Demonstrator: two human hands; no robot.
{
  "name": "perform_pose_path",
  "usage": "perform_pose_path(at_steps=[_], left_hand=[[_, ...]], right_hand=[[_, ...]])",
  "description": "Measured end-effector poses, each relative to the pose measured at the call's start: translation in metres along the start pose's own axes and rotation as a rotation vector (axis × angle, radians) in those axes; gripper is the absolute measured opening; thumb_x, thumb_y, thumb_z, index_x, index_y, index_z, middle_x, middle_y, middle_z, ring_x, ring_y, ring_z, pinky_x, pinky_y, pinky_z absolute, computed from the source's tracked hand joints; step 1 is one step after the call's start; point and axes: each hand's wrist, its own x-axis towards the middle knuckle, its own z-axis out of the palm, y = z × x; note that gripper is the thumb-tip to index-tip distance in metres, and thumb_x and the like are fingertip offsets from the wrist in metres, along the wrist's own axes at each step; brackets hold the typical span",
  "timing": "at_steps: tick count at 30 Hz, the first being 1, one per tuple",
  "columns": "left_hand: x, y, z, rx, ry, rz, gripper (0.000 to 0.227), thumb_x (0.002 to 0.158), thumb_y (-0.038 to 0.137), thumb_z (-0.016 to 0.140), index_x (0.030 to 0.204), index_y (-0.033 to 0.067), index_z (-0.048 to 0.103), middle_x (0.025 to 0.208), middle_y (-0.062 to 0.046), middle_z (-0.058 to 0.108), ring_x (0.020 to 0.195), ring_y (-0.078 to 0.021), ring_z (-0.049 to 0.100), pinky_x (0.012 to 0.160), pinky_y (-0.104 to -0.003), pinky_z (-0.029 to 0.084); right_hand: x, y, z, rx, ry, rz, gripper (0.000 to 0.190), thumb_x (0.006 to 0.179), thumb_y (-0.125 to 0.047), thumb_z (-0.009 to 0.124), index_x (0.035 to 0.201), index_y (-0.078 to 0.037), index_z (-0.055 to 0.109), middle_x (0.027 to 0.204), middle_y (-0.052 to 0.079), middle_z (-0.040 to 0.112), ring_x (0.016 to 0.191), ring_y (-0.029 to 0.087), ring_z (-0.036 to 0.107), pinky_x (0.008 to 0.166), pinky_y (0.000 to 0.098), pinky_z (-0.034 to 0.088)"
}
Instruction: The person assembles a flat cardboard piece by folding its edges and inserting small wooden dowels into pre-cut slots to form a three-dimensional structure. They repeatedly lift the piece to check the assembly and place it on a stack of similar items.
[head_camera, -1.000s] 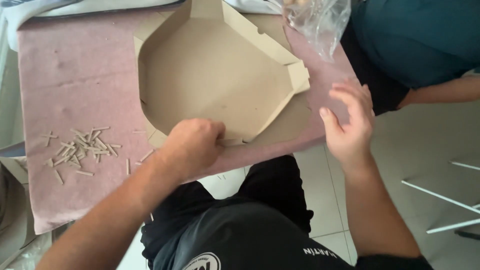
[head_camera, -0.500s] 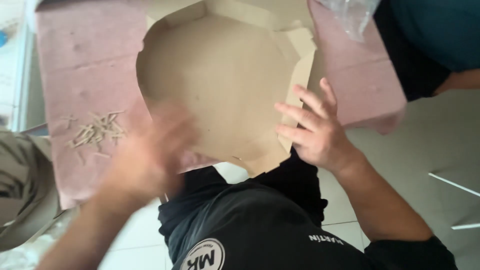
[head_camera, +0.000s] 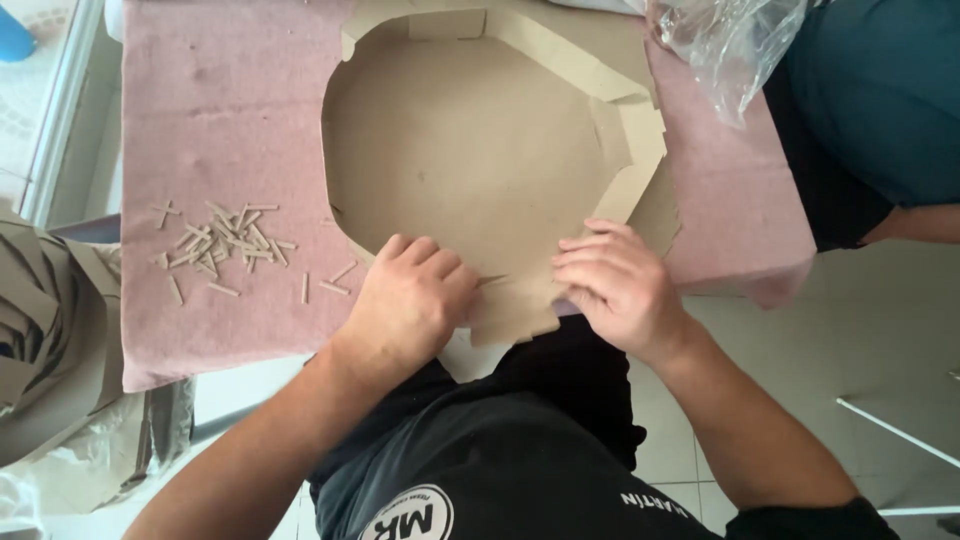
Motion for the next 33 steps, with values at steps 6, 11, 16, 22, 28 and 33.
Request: perform_pose_path(at_steps=[6,11,16,22,28,33], left_hand=[[0.004,-0.002,-0.007,-0.078,-0.015,-0.006,0.018,0.101,0.013,0.051,0.093,0.0074,0.066,0.07,-0.005,0.052,0.07,-0.0261,0.056,0.075,-0.04,0.046],[0.005,-0.007,-0.007,-0.088,0.033,-0.042,0.017,0.104,0.013,0.054,0.102,0.0063,0.069,0.069,-0.006,0.056,0.07,-0.0265,0.057,0.078,-0.039,0.048],[0.008,-0.007,-0.002,-0.131,0.069,-0.036,0.021,0.104,0.01,0.048,0.099,0.0031,0.067,0.069,-0.009,0.053,0.069,-0.0282,0.055,0.084,-0.041,0.047],[0.013,-0.011,-0.012,-0.108,0.091,-0.013,0.023,0.104,0.007,0.047,0.091,0.0041,0.066,0.068,-0.008,0.054,0.066,-0.0265,0.056,0.092,-0.044,0.048],[0.007,0.003,-0.041,-0.205,-0.272,-0.073,0.086,0.069,0.012,0.063,0.153,0.0015,0.042,0.149,-0.021,0.055,0.14,-0.0434,0.052,0.118,-0.074,0.017],[0.021,-0.016,-0.049,-0.3,-0.219,-0.047,0.05,0.082,0.012,0.057,0.13,0.0015,0.059,0.129,-0.019,0.067,0.124,-0.0396,0.062,0.116,-0.07,0.023]], right_hand=[[0.007,0.006,0.001,0.102,0.016,0.192,0.007,0.088,-0.013,0.081,0.082,-0.01,0.077,0.086,0.004,0.077,0.09,0.031,0.076,0.099,0.0561,0.054],[0.007,0.004,-0.006,0.128,-0.067,0.15,0.011,0.091,-0.017,0.075,0.087,-0.007,0.078,0.097,0.007,0.079,0.106,0.036,0.073,0.113,0.063,0.039],[0.017,-0.001,0.005,0.009,0.027,0.232,0.016,0.093,-0.019,0.077,0.082,-0.008,0.073,0.091,0.007,0.077,0.109,0.038,0.071,0.122,0.0547,0.029],[0.015,-0.001,0.013,-0.083,0.053,0.231,0.015,0.093,-0.014,0.078,0.081,-0.008,0.071,0.09,0.006,0.076,0.113,0.037,0.07,0.124,0.0552,0.023],[0.022,0.0,0.012,-0.123,0.009,0.146,0.023,0.103,-0.014,0.063,0.083,-0.004,0.07,0.093,0.01,0.078,0.116,0.041,0.068,0.124,0.0548,0.021],[0.023,0.0,0.004,-0.136,-0.008,0.148,0.016,0.098,-0.001,0.064,0.084,-0.007,0.069,0.1,0.007,0.076,0.119,0.04,0.067,0.123,0.0613,0.022]])
